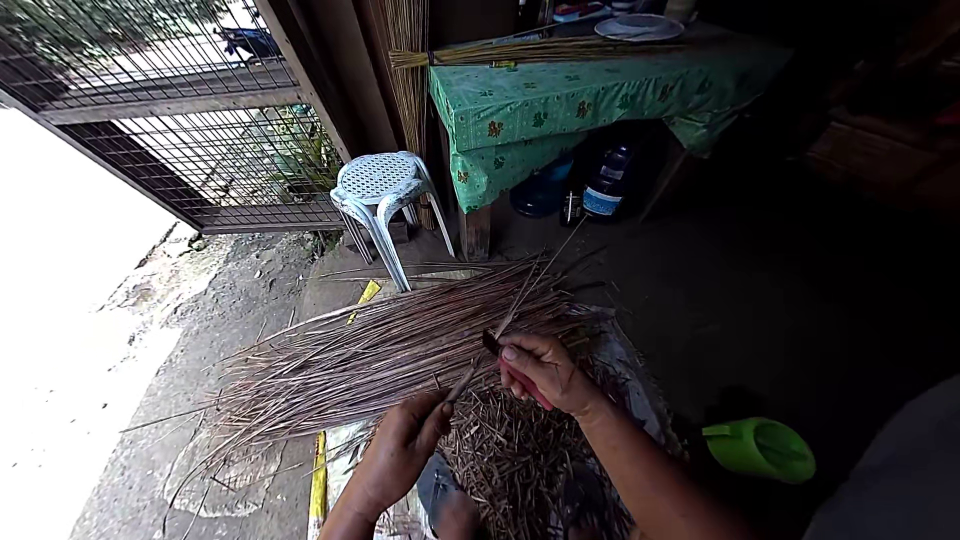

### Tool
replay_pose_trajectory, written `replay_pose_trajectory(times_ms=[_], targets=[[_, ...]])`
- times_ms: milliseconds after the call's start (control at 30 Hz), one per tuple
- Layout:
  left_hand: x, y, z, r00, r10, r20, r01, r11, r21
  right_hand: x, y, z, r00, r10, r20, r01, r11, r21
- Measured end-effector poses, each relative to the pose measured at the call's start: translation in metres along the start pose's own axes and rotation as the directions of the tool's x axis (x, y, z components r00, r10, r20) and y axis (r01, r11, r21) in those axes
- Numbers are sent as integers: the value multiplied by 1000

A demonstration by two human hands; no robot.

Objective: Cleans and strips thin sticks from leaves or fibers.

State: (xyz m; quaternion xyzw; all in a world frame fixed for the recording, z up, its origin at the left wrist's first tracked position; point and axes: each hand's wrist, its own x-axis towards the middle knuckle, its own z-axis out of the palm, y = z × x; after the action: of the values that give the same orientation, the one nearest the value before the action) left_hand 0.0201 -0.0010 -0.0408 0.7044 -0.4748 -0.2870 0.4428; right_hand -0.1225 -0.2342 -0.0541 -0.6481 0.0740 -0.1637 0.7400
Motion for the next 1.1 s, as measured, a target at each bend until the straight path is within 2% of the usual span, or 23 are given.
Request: replay_pose_trajectory(times_ms=[100,333,533,633,700,867,933,1100], targets=[[-1,1,-3,1000,-3,13,3,1000,-28,-1,6,11,994,5,106,-9,999,40],[-3,3,-9,987,-49,154,90,958,-273,2,12,1,982,-186,25,187,981,-53],[-3,6,-12,968,-93,232,178,909,-378,6,13,-7,962,-252,-109,239,963,-121],[-2,3,-12,968,-99,230,176,923,-343,9,8,-13,940,-181,-290,166,983,-74],[-1,2,-12,971,-116,209,172,945,-279,9,6,-19,940,-115,-322,111,993,-30],[2,8,-10,981,-170,92,179,979,-94,2,3,2,995,57,-85,-54,998,28],[3,8,-11,981,-175,87,181,981,-69,2,6,11,995,70,-67,-67,997,50],[2,14,-17,975,-200,97,203,979,-26,5,-11,-2,953,41,-300,-29,999,45]])
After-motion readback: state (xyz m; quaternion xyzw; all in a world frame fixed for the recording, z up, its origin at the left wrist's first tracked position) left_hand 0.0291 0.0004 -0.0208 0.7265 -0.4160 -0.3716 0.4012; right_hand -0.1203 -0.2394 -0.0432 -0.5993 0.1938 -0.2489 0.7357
